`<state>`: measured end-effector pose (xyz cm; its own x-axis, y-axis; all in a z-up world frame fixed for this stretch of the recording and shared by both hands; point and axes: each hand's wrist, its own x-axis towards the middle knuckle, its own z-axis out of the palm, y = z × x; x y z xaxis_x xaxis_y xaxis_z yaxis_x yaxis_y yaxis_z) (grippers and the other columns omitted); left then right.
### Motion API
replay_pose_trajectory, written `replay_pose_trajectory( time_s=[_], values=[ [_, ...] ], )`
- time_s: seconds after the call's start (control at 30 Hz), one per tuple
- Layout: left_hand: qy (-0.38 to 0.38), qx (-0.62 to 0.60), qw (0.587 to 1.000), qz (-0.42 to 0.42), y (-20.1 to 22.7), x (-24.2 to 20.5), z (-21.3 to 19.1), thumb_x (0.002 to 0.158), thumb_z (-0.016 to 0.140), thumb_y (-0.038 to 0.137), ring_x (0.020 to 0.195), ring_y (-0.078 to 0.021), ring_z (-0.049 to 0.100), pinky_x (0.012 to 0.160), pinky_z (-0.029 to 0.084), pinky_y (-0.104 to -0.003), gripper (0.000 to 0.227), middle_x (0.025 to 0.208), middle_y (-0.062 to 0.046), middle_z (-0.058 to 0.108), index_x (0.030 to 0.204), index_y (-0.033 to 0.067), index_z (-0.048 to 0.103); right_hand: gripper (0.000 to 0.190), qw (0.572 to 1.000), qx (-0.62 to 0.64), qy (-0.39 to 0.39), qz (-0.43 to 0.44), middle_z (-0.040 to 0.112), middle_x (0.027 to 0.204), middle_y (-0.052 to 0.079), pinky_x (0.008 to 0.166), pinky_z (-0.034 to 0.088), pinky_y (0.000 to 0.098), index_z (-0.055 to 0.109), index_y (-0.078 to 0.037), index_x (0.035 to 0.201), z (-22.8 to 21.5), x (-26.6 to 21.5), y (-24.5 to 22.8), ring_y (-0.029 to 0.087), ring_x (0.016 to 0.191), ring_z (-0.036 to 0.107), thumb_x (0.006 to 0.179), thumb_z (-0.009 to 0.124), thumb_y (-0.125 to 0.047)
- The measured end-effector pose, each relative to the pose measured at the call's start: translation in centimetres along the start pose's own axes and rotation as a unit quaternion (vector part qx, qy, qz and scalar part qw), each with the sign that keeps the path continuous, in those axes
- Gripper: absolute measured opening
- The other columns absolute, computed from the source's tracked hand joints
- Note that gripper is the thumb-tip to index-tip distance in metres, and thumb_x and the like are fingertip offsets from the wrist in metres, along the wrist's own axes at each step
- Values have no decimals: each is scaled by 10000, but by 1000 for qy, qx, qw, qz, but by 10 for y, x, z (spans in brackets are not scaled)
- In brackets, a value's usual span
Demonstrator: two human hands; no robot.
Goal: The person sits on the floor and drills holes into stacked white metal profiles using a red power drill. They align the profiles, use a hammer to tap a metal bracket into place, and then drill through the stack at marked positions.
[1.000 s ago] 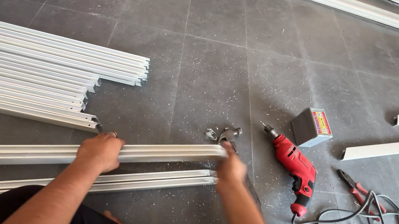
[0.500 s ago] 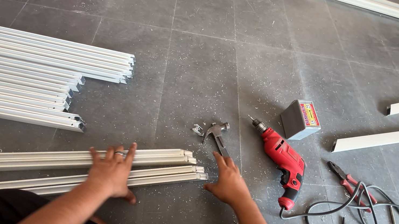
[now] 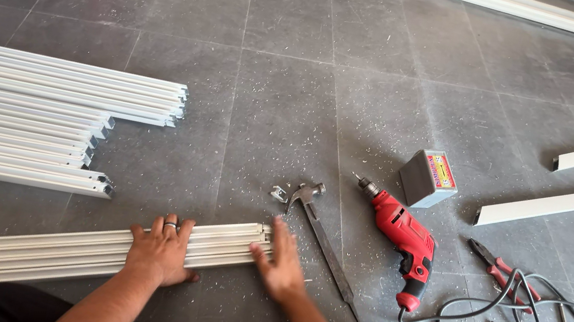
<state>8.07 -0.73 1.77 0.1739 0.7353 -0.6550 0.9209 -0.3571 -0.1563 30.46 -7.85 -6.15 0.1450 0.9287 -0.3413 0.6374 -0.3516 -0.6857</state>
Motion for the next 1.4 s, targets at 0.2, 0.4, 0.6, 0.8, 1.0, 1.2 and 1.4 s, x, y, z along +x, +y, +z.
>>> replay_pose_trajectory(
  time_s=[0.2, 0.4, 0.6, 0.8, 1.0, 1.2, 1.4],
  values=[
    [-4, 14, 1000, 11, -5, 4, 3, 810, 777, 702, 1546, -306, 248, 1176, 287, -667, 1161, 1680, -134, 231, 1630, 222, 109, 939, 993, -63, 50, -84, 89, 1724, 130, 1296, 32, 422, 74, -48, 1622, 22, 7, -1, 262, 1608, 39, 982, 237, -714],
    [-22, 15, 1000, 12, -3, 9, 2, 838, 754, 699, 1555, -316, 231, 1180, 266, -690, 1155, 1697, -156, 196, 1641, 217, 79, 914, 996, -64, 57, -40, 49, 1726, 104, 1292, 43, 416, 66, -61, 1625, 31, 7, -15, 257, 1599, -6, 984, 211, -697],
    [-28, 0, 1000, 10, 0, -2, -8, 799, 762, 728, 1563, -303, 228, 1200, 250, -687, 1192, 1692, -131, 217, 1643, 241, 77, 891, 999, -24, 35, -14, 15, 1732, 95, 1258, 75, 462, 18, -123, 1645, 6, 11, -8, 306, 1562, -6, 1012, 385, -632],
    [2, -12, 999, 37, 14, -4, -6, 769, 760, 798, 1543, -304, 241, 1186, 257, -685, 1276, 1683, -131, 199, 1645, 218, 37, 494, 934, -36, 352, -60, 679, 1300, 152, 1024, 504, 443, 674, -78, 1267, -128, 39, 74, 323, 1211, 638, 897, 739, -398],
    [41, -14, 998, 45, 25, 5, -10, 773, 763, 774, 1515, -280, 292, 1167, 327, -608, 1170, 1638, -120, 283, 1598, 193, 170, 706, 884, -8, 397, 246, 681, 1267, 224, 1026, 507, 451, 670, -30, 1318, -206, 26, 187, 368, 1189, 645, 792, 832, -472],
    [28, -23, 999, 17, 29, 5, -14, 752, 808, 725, 1518, -254, 302, 1172, 339, -589, 1096, 1593, -90, 353, 1545, 195, 267, 639, 752, 510, 240, 342, 697, 1145, 136, 742, 568, 462, 644, -45, 1242, -204, 37, 230, 267, 861, 681, 825, 828, -493],
    [6, -46, 999, 20, 30, 2, -19, 703, 819, 757, 1524, -267, 298, 1187, 330, -588, 1176, 1613, -81, 339, 1591, 267, 223, 608, 722, 645, 95, 232, 764, 994, 183, 504, 529, 310, 611, -149, 1281, -210, 32, 223, 220, 681, 664, 823, 749, -524]
  ],
)
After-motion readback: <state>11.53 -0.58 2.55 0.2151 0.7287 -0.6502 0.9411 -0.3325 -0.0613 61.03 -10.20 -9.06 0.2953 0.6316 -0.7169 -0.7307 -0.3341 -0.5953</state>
